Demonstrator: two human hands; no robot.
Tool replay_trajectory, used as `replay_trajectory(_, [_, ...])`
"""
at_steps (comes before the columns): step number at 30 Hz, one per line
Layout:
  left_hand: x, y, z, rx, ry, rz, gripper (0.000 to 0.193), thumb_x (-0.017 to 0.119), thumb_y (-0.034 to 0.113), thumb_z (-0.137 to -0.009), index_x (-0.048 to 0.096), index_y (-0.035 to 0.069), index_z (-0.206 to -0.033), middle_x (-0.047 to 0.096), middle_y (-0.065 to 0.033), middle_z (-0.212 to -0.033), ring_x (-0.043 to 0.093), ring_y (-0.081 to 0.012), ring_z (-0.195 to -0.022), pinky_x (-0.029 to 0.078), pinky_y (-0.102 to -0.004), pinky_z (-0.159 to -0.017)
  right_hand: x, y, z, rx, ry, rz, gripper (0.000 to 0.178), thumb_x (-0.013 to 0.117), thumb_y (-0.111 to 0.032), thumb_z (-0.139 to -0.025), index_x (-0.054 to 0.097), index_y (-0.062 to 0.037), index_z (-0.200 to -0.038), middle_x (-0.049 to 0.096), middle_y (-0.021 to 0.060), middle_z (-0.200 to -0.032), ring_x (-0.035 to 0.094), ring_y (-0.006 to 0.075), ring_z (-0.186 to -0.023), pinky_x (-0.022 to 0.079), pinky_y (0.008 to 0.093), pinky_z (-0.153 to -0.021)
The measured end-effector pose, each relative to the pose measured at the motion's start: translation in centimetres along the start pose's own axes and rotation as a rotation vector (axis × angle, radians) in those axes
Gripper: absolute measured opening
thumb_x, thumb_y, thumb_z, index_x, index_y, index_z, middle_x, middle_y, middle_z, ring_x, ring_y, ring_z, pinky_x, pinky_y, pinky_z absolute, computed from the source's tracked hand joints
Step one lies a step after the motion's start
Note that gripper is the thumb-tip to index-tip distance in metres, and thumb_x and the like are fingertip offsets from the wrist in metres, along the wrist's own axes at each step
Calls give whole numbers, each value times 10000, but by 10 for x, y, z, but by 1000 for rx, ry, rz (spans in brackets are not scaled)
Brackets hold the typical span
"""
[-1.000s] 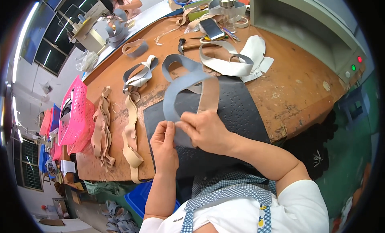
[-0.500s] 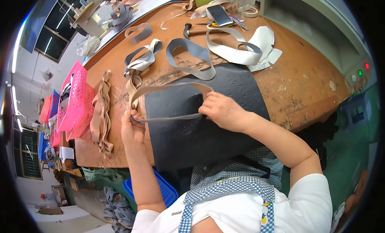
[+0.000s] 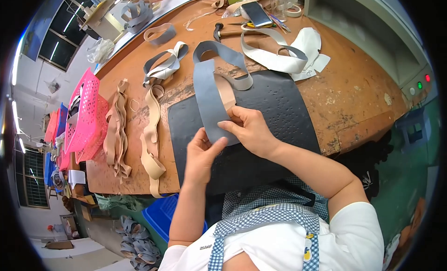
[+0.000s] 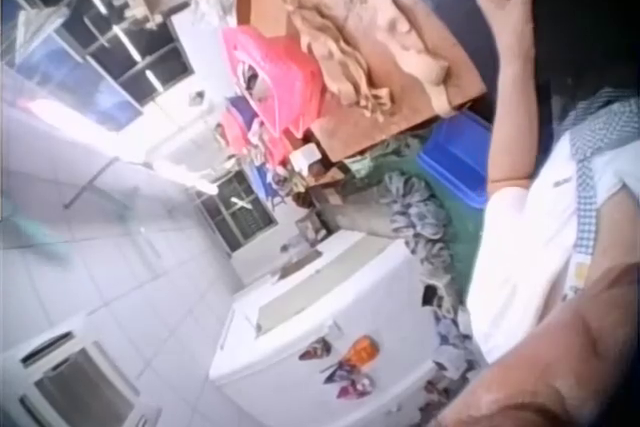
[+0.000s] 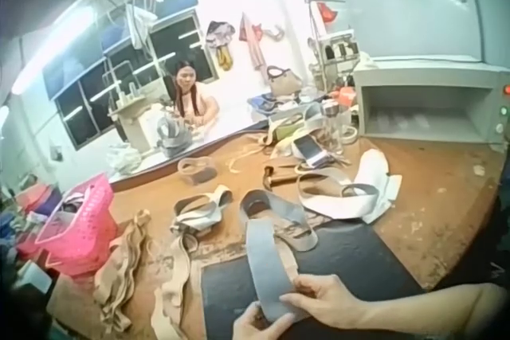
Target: Manually applying reinforcement lining to shoe upper components at a factory workbench.
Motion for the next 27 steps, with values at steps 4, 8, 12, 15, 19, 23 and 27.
replay_trajectory(4, [0, 20, 3, 216, 114, -239, 275, 793, 63, -828, 653, -11, -1053, 679, -34, -952, 635, -128, -896, 505, -266, -829, -2, 10, 2, 112, 77, -319, 157, 604, -113, -988, 614, -19, -1113, 678, 26, -994, 648, 102, -906, 545, 261, -812])
replay_trajectory(8, [25, 76, 20, 825, 103, -931, 214, 734, 24, -781, 680, -10, -985, 653, -72, -864, 653, -199, -836, 518, -346, -842, -20, 5, 11, 120, 163, -171, 205, 603, -60, -969, 553, -6, -1160, 617, 71, -1109, 627, 134, -972, 521, 295, -880])
replay_trajectory(12, [54, 49, 39, 1105, -137, -1505, 280, 634, 62, -756, 647, -25, -1022, 625, -110, -914, 625, -246, -904, 501, -389, -889, -35, -58, 67, -479, 425, 795, 350, 588, 90, -854, 476, 3, -1174, 539, 135, -1121, 593, 248, -978, 495, 348, -880])
replay_trajectory(15, [63, 15, 43, 1107, -347, -1547, 276, 626, 69, -745, 639, -26, -1004, 601, -104, -880, 608, -248, -864, 504, -374, -861, 23, -70, 86, -733, -5, 1080, 348, 590, 87, -786, 546, 33, -1128, 572, 185, -1154, 597, 331, -1074, 450, 462, -1024])
replay_trajectory(19, [57, 15, 41, 962, -293, -1431, 270, 632, 81, -730, 644, -18, -980, 595, -106, -857, 606, -260, -850, 512, -365, -810, 13, -16, 69, -612, -281, 1316, 253, 615, -37, -721, 639, 36, -963, 607, 164, -1100, 594, 315, -1089, 442, 497, -1053])
replay_trajectory(23, [49, 17, 52, 1007, -224, -1425, 294, 642, 56, -705, 671, 7, -993, 645, -87, -943, 641, -249, -886, 517, -381, -826, 22, -17, 79, -648, -261, 1337, 291, 628, -84, -710, 644, 39, -973, 625, 121, -977, 626, 279, -953, 486, 452, -989])
replay_trajectory(27, [48, 15, 58, 1045, -260, -1419, 323, 644, 56, -686, 680, 1, -1002, 633, -93, -941, 632, -255, -890, 511, -394, -856, 14, 10, 77, -363, -188, 1026, 314, 625, -55, -739, 655, 44, -1035, 626, 128, -1048, 624, 298, -990, 531, 395, -874])
Point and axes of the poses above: each hand's wrist, its own z-axis away from the middle knuckle, its own x-axis out of the palm, y = z × x, the point moved 9 cm from there along -z, towards the middle knuckle
